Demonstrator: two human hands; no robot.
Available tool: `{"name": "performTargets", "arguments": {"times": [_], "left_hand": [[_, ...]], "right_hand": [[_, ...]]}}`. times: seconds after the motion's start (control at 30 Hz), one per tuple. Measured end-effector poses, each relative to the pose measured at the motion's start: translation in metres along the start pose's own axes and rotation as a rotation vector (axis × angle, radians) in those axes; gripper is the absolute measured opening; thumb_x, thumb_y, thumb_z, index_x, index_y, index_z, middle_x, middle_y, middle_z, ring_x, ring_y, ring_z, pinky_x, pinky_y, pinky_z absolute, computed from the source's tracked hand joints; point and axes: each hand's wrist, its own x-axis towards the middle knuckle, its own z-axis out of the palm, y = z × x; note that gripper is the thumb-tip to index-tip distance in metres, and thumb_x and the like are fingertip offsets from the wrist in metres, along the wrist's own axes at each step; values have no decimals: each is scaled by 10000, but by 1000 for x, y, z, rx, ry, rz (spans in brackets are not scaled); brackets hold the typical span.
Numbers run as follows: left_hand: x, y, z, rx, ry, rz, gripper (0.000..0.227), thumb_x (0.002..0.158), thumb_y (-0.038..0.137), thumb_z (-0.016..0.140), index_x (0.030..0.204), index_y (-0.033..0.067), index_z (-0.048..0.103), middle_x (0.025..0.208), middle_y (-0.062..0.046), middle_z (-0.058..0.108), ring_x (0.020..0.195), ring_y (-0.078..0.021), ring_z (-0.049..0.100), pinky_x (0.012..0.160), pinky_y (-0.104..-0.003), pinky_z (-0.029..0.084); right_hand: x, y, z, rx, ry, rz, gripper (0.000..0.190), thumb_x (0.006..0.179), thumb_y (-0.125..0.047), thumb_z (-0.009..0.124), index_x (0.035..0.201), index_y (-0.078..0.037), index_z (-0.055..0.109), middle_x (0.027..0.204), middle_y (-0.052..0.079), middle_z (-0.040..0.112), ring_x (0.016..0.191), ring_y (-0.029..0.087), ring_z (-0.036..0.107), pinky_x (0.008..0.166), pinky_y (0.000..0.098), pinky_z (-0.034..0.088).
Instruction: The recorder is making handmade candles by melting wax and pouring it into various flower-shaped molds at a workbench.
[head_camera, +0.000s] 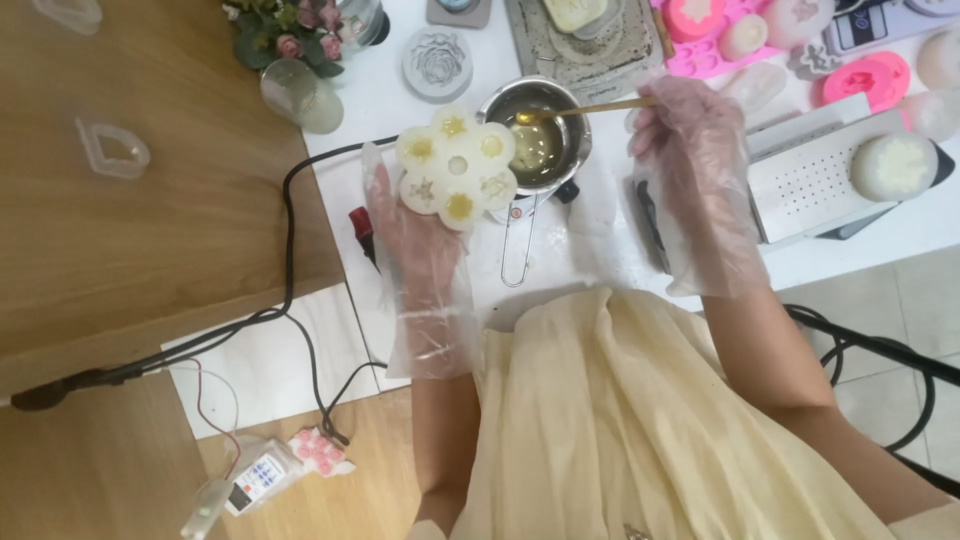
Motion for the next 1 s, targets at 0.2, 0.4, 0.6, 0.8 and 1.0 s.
{"name": "performTargets", "arguments": {"times": [0.2, 0.4, 0.6, 0.8, 1.0], "left_hand": [[17, -9, -4, 3, 13, 8, 729, 1002, 541, 500, 1477, -11, 457, 1419, -164, 571, 1282, -312, 586, 1031, -461, 540], [6, -9, 14, 42, 16, 44, 658, 1014, 506, 506, 1456, 20, 472, 1413, -142, 580, 1265, -288, 607, 1009, -447, 558], [1, -6, 20, 0, -19, 0, 693, 1020, 536, 504, 1455, -2, 479, 1400, -159, 592, 1245, -299, 613, 1007, -447, 559], [4, -6, 10, 37, 15, 27, 675, 1014, 522, 485, 1470, 25, 468, 1417, -147, 580, 1275, -303, 594, 1033, -454, 538], [8, 0, -7, -35, -33, -6, 743, 990, 553, 448, 1501, 12, 445, 1462, -162, 543, 1320, -328, 551, 1079, -456, 514]], "right_hand": [[-47, -34, 19, 82, -69, -100, 189, 1084, -152, 693, 1084, 33, 652, 845, 112, 664, 680, 165, 613, 629, 274, 505], [-75, -28, 32, -191, -105, -189, 175, 1100, -151, 663, 1104, 22, 688, 859, 93, 689, 674, 130, 619, 605, 250, 507], [-83, -20, 19, -302, -180, -369, 163, 1145, -121, 649, 1175, 25, 715, 848, 97, 689, 669, 125, 626, 623, 249, 510], [-64, -21, 5, -84, -87, -366, 168, 1143, -151, 672, 1114, 12, 701, 861, 110, 685, 631, 167, 634, 536, 274, 487], [-8, 27, -11, -296, 43, -240, 219, 1106, -210, 612, 1085, -2, 676, 850, 74, 679, 659, 127, 623, 565, 263, 511]]}}
